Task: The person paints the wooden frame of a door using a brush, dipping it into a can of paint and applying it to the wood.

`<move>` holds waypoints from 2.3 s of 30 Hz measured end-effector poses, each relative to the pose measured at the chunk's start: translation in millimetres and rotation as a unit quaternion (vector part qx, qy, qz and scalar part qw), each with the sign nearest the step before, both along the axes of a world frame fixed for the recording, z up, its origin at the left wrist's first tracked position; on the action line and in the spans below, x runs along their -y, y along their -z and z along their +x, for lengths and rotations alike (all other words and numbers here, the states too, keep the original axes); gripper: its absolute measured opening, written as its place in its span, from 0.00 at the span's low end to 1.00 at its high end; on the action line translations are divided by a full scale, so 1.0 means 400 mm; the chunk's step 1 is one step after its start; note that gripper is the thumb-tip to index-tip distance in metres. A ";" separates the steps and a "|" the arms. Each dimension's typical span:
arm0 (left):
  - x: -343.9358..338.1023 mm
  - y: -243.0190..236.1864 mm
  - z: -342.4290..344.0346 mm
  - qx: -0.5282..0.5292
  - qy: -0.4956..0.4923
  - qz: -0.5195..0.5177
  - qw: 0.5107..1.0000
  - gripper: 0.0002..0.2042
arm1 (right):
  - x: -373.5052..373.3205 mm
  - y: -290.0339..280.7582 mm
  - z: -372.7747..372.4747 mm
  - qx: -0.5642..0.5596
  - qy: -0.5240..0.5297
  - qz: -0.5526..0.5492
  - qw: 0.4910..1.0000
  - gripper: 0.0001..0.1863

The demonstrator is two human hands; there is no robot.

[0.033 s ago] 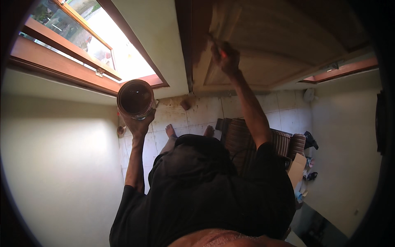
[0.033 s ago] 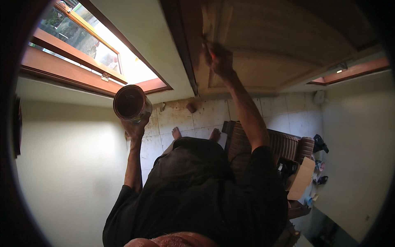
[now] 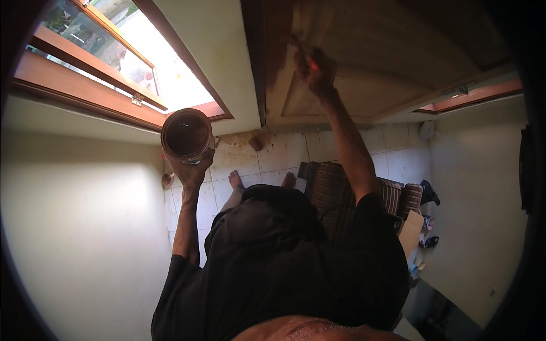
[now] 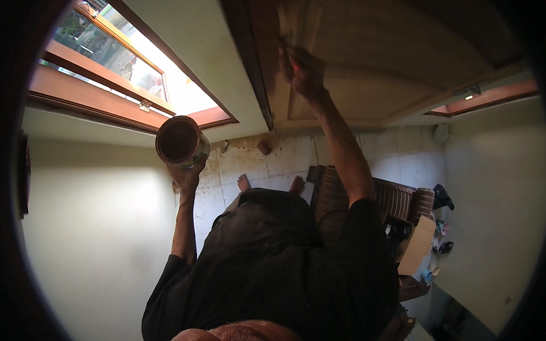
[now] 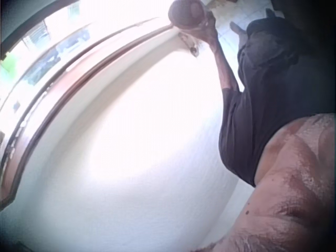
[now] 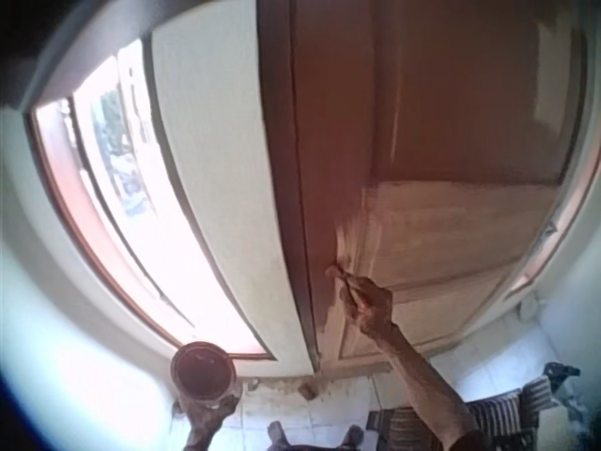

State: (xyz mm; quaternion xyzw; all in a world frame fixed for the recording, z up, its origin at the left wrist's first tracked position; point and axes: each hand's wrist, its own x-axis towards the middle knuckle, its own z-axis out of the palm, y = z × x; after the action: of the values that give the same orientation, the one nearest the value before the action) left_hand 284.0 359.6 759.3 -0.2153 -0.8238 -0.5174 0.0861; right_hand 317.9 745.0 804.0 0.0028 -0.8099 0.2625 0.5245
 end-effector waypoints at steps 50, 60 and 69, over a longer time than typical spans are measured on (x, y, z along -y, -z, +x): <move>0.009 -0.016 -0.025 0.004 -0.019 0.040 0.999 0.52 | -0.003 -0.307 -0.048 -0.232 0.041 0.115 0.965 0.05; -0.027 -0.031 -0.025 -0.007 0.002 0.053 0.999 0.51 | 0.023 0.148 0.059 -0.010 0.049 0.054 0.997 0.11; -0.098 -0.020 0.027 -0.028 0.028 0.082 0.996 0.48 | 0.123 -0.111 0.152 0.011 -0.019 -0.156 0.987 0.02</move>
State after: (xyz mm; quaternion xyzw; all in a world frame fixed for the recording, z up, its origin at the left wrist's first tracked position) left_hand 294.9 398.7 767.4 -0.2449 -0.7698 -0.5786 0.1123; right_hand 378.5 695.8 848.5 -0.0666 -0.7642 0.3959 0.5048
